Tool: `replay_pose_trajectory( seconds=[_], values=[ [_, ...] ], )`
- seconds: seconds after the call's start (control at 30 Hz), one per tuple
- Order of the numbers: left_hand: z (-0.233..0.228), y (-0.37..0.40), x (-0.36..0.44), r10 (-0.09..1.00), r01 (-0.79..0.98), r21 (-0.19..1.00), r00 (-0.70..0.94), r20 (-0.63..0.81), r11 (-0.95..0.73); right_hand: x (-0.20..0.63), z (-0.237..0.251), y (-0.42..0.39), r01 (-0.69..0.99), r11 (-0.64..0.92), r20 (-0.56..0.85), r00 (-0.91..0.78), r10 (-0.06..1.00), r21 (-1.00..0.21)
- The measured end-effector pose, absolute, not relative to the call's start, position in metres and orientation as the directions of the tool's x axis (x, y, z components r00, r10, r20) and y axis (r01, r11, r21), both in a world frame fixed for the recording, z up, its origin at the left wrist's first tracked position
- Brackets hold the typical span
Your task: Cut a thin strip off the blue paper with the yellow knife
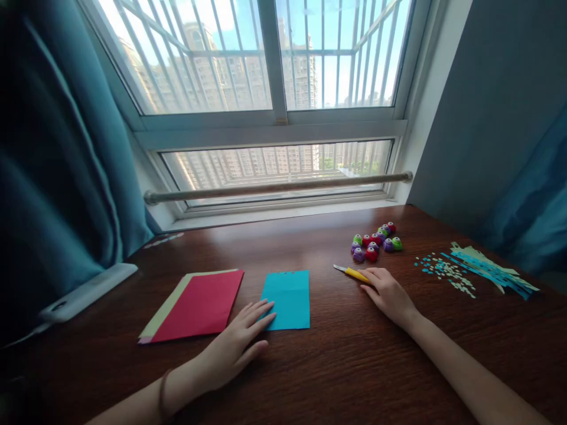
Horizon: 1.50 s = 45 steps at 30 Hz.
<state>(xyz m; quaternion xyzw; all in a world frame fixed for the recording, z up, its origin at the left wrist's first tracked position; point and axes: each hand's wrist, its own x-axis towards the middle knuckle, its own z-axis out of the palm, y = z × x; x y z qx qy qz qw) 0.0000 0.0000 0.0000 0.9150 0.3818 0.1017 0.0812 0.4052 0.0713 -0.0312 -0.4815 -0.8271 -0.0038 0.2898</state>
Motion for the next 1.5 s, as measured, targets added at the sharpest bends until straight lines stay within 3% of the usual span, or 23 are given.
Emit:
replay_pose_trajectory(
  seconds=[0.2, 0.3, 0.4, 0.47, 0.57, 0.7, 1.03, 1.5],
  values=[
    [-0.001, 0.001, -0.002, 0.714, 0.678, 0.231, 0.685, 0.144, -0.698, 0.403, -0.027, 0.07, 0.771, 0.514, 0.489, -0.306, 0.817, -0.377],
    [-0.001, 0.001, -0.002, 0.713, 0.679, 0.223, 0.685, 0.148, -0.699, 0.395, -0.018, 0.063, 0.686, 0.482, 0.524, -0.169, 0.835, -0.545],
    [0.0, 0.002, -0.002, 0.714, 0.685, 0.209, 0.686, 0.139, -0.698, 0.385, -0.01, 0.052, 0.376, 0.262, 0.289, 0.016, 0.957, -0.889],
    [0.001, 0.002, -0.001, 0.712, 0.684, 0.202, 0.686, 0.148, -0.701, 0.379, -0.006, 0.045, 0.082, 0.122, 0.125, 0.03, 0.992, -0.989],
    [0.002, 0.002, -0.001, 0.704, 0.677, 0.197, 0.687, 0.177, -0.71, 0.375, 0.0, 0.041, -0.168, 0.072, 0.069, 0.025, 0.997, -0.983],
    [0.003, 0.002, 0.0, 0.703, 0.676, 0.194, 0.685, 0.189, -0.711, 0.375, 0.003, 0.04, -0.244, 0.013, 0.022, -0.036, 0.999, -0.97],
    [0.001, 0.003, -0.001, 0.701, 0.679, 0.175, 0.692, 0.171, -0.713, 0.369, -0.001, 0.038, -0.187, -0.165, -0.126, -0.207, 0.97, -0.968],
    [0.0, 0.003, -0.002, 0.705, 0.687, 0.163, 0.697, 0.128, -0.708, 0.369, -0.004, 0.037, -0.139, -0.173, -0.142, -0.204, 0.969, -0.975]
  ],
)
